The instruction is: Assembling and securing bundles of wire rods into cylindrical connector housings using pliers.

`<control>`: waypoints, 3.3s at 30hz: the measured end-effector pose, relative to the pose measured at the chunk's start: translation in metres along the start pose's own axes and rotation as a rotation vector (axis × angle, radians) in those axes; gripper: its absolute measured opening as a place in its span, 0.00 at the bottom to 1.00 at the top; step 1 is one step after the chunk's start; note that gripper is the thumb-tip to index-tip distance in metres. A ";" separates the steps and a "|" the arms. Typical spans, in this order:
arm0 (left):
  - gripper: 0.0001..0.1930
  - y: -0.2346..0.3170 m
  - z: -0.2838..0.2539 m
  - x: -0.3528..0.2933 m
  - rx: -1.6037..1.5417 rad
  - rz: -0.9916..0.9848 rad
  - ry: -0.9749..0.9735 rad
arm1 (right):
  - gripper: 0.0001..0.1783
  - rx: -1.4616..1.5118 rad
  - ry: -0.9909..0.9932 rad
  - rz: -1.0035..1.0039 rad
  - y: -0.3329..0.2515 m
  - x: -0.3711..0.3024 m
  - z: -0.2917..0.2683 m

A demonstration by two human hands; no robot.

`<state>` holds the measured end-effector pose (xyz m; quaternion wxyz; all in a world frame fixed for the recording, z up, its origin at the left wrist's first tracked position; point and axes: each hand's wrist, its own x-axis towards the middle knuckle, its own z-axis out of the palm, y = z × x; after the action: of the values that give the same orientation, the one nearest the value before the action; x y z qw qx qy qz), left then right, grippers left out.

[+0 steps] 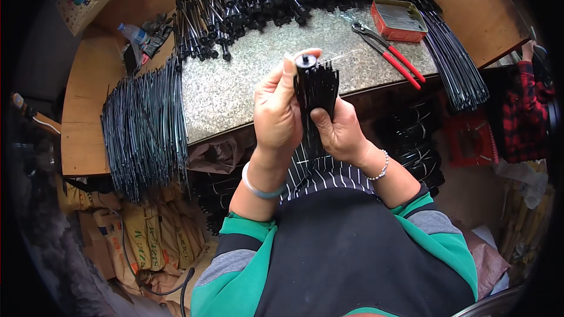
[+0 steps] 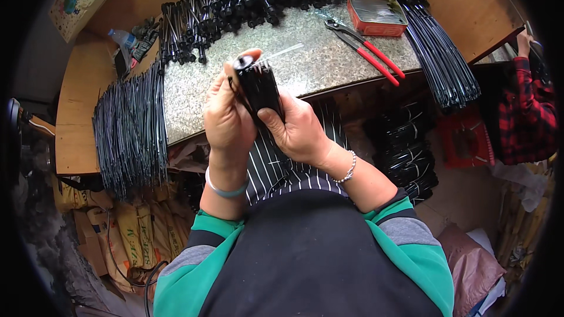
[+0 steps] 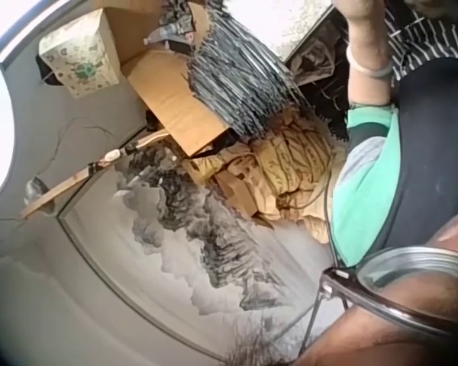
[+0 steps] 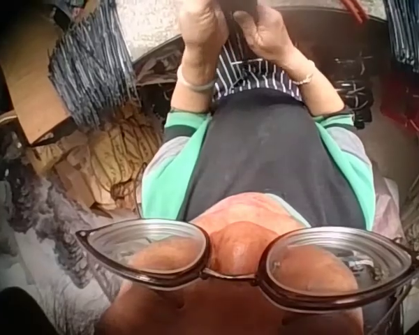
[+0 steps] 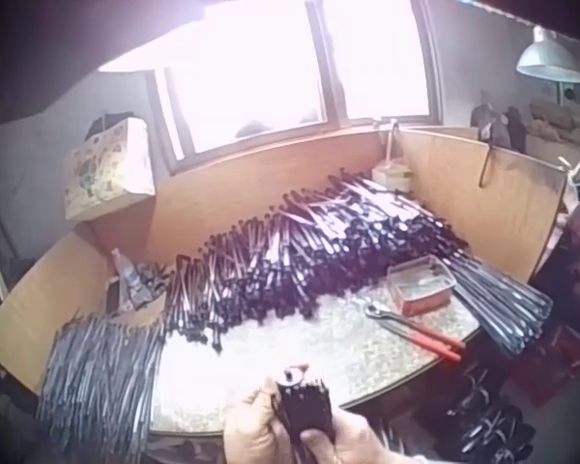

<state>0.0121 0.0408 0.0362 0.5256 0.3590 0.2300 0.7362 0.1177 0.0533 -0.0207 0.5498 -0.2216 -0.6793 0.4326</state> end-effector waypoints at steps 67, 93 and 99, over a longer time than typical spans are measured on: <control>0.20 -0.062 0.023 -0.005 0.092 0.176 0.104 | 0.06 -0.388 0.188 -0.237 -0.015 0.008 -0.056; 0.40 -0.045 0.000 0.005 -0.193 -0.054 -0.289 | 0.27 -0.018 -0.046 0.211 0.009 -0.028 -0.036; 0.20 -0.033 0.010 -0.023 0.486 0.029 -0.042 | 0.30 -0.273 0.060 -0.056 0.019 -0.024 -0.026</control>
<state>0.0441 0.0302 0.0120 0.4177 0.4936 0.3842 0.6590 0.1463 0.0531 -0.0491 0.5463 -0.2881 -0.7211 0.3140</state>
